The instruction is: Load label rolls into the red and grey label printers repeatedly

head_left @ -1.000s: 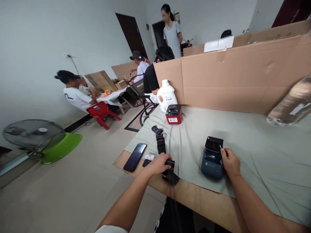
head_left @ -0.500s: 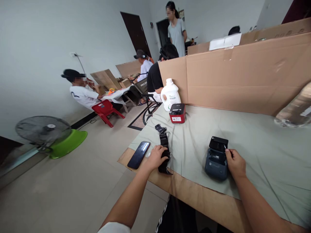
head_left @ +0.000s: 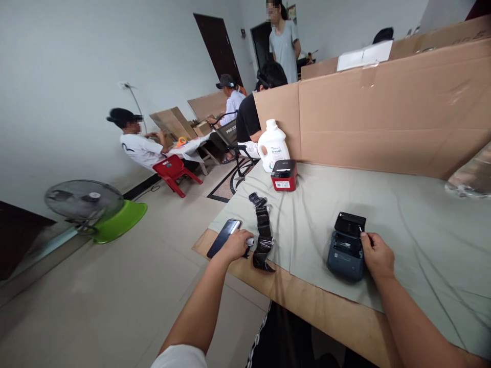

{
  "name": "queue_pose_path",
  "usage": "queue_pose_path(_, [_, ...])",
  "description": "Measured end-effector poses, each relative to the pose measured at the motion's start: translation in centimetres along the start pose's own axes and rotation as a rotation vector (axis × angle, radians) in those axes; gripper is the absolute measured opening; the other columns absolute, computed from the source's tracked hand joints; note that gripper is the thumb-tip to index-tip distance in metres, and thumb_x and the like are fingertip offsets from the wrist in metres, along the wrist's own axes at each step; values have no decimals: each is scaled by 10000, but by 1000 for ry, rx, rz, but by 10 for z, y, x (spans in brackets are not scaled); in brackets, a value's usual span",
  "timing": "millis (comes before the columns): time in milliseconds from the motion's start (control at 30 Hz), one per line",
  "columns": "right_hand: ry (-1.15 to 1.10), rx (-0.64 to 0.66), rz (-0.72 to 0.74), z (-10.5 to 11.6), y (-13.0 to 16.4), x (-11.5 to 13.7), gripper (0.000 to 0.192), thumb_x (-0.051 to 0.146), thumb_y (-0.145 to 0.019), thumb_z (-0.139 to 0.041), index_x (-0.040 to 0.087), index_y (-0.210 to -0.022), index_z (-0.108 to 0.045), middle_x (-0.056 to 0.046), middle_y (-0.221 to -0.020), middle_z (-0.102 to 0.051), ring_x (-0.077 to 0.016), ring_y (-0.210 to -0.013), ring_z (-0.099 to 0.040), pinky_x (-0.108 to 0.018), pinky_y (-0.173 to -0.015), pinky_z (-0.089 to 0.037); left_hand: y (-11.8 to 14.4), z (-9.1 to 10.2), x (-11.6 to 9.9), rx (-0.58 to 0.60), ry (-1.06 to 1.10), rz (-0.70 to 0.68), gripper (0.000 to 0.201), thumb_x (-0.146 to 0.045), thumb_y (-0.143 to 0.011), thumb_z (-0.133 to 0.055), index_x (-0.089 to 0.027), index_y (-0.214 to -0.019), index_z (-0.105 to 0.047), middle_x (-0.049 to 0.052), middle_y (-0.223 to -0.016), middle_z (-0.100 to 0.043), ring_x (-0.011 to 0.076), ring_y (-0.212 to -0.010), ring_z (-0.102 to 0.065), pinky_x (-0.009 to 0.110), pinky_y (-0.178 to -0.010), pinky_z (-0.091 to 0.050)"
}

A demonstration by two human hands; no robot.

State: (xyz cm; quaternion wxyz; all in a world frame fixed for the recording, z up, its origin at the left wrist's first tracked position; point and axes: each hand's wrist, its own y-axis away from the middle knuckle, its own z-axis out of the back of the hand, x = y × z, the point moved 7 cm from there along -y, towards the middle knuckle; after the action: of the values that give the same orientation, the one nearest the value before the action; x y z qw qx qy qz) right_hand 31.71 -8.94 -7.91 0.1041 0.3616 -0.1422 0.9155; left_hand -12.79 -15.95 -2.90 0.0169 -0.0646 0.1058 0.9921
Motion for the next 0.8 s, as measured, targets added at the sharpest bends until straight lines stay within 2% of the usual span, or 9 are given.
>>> queue_pose_path(133, [11,34,-30,-2,1,-2,475,564,-814,-359,184,-857,-641,-68,-675,-624,-193,-605,-518,-271,-565,-336,-1,0,-4,8,-39,25,363,-33,-729,-556,-206,-1033,-653,73,-1107,-645,237,-1077,-540,317,-927,-414])
queue_pose_path(300, [-9,47,-29,-2,1,-2,453,557,-808,-362,194,-856,-629,-58,-676,-617,-189,-616,-523,-267,-575,-342,-15,9,7,35,-25,112,359,-59,-718,-576,-252,-1006,-670,51,-1134,-647,263,-1118,-538,375,-935,-417])
queue_pose_path(467, [-27,24,-9,-3,0,-3,455,563,-817,-365,195,-838,-632,-50,-646,-605,-184,-593,-516,-263,-555,-333,-67,35,10,-114,3,132,400,-86,-827,-439,-193,-1177,-599,74,-1201,-626,202,-1122,-547,308,-985,-404])
queue_pose_path(567, [-29,20,-6,-3,0,-4,455,567,-817,-369,197,-832,-633,-48,-645,-608,-186,-595,-522,-264,-556,-336,-101,44,4,-173,22,115,392,-111,-862,-400,-168,-1201,-588,82,-1232,-611,190,-1113,-558,279,-981,-411])
queue_pose_path(667, [-32,26,-10,-3,1,-3,463,573,-820,-362,198,-830,-633,-44,-629,-602,-185,-585,-518,-263,-553,-335,-124,41,-4,-166,27,74,378,-115,-846,-436,-165,-1175,-614,75,-1185,-634,184,-1060,-581,263,-957,-425])
queue_pose_path(800, [-42,14,0,-1,1,0,484,584,-824,-352,195,-824,-641,-43,-617,-601,-179,-568,-512,-262,-546,-331,-132,26,-10,-146,-14,46,436,-86,-750,-541,-172,-1169,-625,96,-1198,-605,236,-1137,-518,327,-1018,-373])
